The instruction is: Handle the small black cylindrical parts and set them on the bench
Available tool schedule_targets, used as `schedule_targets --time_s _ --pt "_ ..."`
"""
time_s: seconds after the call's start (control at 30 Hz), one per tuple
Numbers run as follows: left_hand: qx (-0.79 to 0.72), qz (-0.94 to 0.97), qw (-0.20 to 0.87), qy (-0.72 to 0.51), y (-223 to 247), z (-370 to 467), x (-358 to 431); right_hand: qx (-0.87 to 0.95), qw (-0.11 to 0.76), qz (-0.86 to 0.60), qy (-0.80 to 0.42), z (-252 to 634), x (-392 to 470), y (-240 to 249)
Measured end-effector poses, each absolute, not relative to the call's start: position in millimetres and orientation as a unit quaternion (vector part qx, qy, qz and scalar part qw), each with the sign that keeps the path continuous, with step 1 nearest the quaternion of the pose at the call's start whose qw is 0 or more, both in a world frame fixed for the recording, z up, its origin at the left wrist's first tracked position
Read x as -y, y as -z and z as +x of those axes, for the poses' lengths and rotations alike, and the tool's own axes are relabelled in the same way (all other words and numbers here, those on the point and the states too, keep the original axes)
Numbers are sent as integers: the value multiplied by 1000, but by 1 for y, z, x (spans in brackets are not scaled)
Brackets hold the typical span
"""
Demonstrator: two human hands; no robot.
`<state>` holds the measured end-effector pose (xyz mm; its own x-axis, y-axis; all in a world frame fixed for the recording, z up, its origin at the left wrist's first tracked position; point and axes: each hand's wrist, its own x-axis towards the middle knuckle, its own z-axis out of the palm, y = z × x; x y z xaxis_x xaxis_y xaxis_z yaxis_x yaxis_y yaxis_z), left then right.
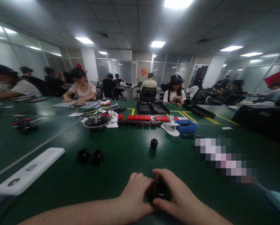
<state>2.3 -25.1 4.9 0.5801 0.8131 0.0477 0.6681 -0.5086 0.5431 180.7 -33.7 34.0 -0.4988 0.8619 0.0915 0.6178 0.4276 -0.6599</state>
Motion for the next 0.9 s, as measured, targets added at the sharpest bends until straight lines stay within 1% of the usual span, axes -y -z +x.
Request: schedule_targets --time_s 0.23,0.33,0.57,0.77,0.9 --pt "-429 854 242 -166 -5 3 25 835 236 -411 -279 182 36 -36" --pt "-431 855 238 -164 -2 2 25 840 225 -404 -285 181 37 -39" --pt "-426 855 245 -164 -4 3 24 804 186 -481 -297 178 33 -39" --pt "-430 855 241 -163 -3 3 25 824 222 -433 -290 182 35 -36" --pt "-426 854 240 -178 4 3 23 830 190 -426 -306 181 37 -42"
